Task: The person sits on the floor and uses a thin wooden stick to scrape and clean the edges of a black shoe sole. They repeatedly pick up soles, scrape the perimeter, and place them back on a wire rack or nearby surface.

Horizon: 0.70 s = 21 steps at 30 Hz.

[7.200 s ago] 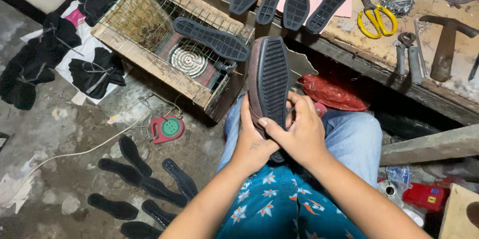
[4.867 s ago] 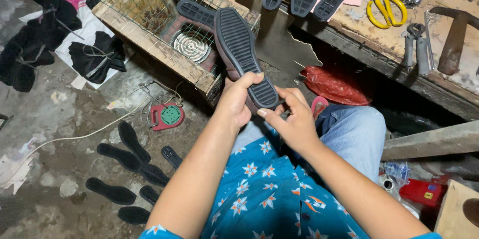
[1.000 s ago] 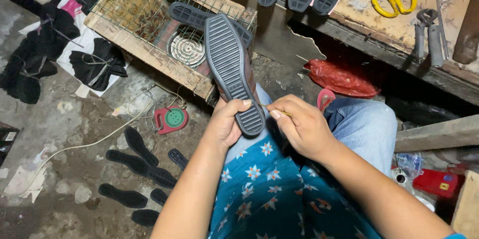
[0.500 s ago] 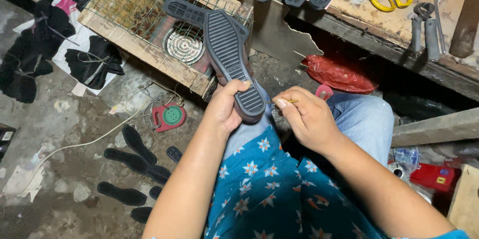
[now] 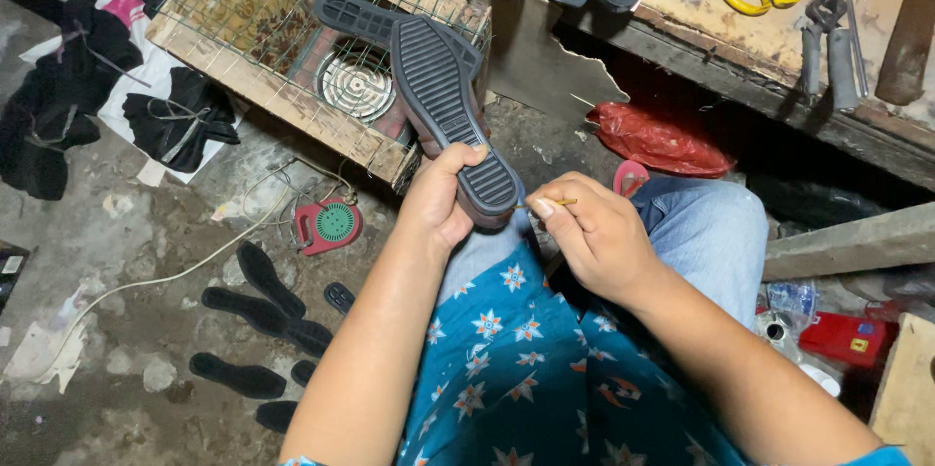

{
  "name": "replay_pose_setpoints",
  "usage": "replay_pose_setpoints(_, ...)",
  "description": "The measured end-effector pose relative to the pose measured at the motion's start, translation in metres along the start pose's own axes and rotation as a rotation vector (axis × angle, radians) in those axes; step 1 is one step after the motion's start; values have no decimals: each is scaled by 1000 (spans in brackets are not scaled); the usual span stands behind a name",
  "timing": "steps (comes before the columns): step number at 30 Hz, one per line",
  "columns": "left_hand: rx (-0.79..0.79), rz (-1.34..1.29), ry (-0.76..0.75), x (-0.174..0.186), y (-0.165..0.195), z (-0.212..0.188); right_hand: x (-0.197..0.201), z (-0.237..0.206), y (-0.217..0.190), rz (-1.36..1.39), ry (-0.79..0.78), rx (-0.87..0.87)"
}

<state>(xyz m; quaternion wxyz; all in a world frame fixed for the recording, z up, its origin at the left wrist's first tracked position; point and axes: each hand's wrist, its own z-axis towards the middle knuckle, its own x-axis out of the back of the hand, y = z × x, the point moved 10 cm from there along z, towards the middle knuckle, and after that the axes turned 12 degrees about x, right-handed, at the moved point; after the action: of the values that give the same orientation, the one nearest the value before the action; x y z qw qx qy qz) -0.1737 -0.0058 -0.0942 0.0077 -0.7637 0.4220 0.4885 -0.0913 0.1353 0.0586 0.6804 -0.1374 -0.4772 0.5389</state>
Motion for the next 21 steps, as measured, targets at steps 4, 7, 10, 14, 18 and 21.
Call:
replay_pose_setpoints(4, -5, 7, 11, 2, 0, 1, 2, -1, -1, 4, 13, 7)
replay_pose_setpoints(7, -4, 2, -4, 2, -1, 1, 2, -2, -4, 11, 19, 41)
replay_pose_setpoints(10, 0, 3, -6, 1, -2, 1, 1, -2, -3, -6, 12, 41)
replay_pose_setpoints(14, -38, 39, 43, 0, 1, -1, -1, -2, -3, 5, 2, 34)
replay_pose_setpoints(18, -72, 60, 119, -1, 2, -4, -4, 0, -6, 7, -7, 47)
replay_pose_setpoints(21, -108, 84, 134, -6, 5, -6, -5, 1, -8, 10, -10, 52)
